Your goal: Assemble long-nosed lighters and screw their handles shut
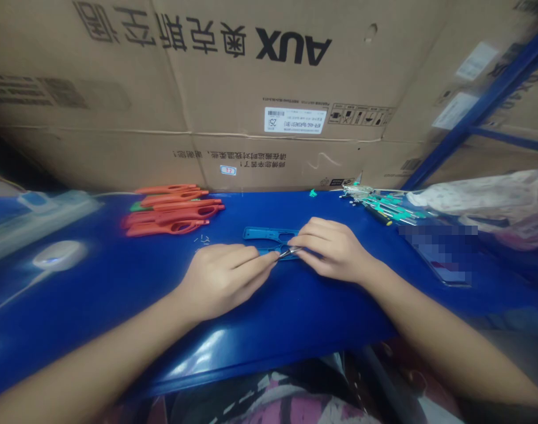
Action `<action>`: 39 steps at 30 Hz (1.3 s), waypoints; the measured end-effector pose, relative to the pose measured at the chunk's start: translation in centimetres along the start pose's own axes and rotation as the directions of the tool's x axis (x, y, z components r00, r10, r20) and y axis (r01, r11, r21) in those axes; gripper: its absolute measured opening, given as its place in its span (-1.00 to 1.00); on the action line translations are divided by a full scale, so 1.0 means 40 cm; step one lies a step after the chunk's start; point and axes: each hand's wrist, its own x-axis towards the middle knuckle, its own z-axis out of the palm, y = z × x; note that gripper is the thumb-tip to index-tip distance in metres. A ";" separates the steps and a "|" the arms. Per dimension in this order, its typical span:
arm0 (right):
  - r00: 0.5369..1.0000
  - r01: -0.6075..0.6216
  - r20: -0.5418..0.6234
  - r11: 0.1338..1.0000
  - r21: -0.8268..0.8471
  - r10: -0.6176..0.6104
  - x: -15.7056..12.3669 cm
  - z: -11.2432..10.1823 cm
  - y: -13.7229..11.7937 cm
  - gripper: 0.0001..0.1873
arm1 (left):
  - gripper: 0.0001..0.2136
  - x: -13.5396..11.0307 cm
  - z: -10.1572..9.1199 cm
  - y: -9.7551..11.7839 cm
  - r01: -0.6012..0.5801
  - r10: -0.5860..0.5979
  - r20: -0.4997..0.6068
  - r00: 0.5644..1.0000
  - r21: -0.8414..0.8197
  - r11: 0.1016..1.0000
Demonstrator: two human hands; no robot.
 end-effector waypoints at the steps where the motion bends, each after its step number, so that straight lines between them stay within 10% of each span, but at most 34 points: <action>1: 1.000 0.014 0.006 1.000 -0.008 -0.014 0.000 0.001 -0.002 -0.83 | -0.79 0.000 -0.002 0.000 -0.023 0.023 0.013 1.000 0.012 1.000; 17: 0.991 0.116 0.064 0.993 0.000 -0.116 0.005 0.011 -0.032 -0.76 | -0.85 0.002 0.010 0.026 0.147 -0.150 0.000 0.989 -0.212 0.966; 39: 0.978 -0.139 0.176 0.975 0.171 0.109 -0.005 0.008 -0.040 -0.87 | -0.84 0.004 0.016 0.037 0.246 -0.258 0.008 0.966 -0.333 0.910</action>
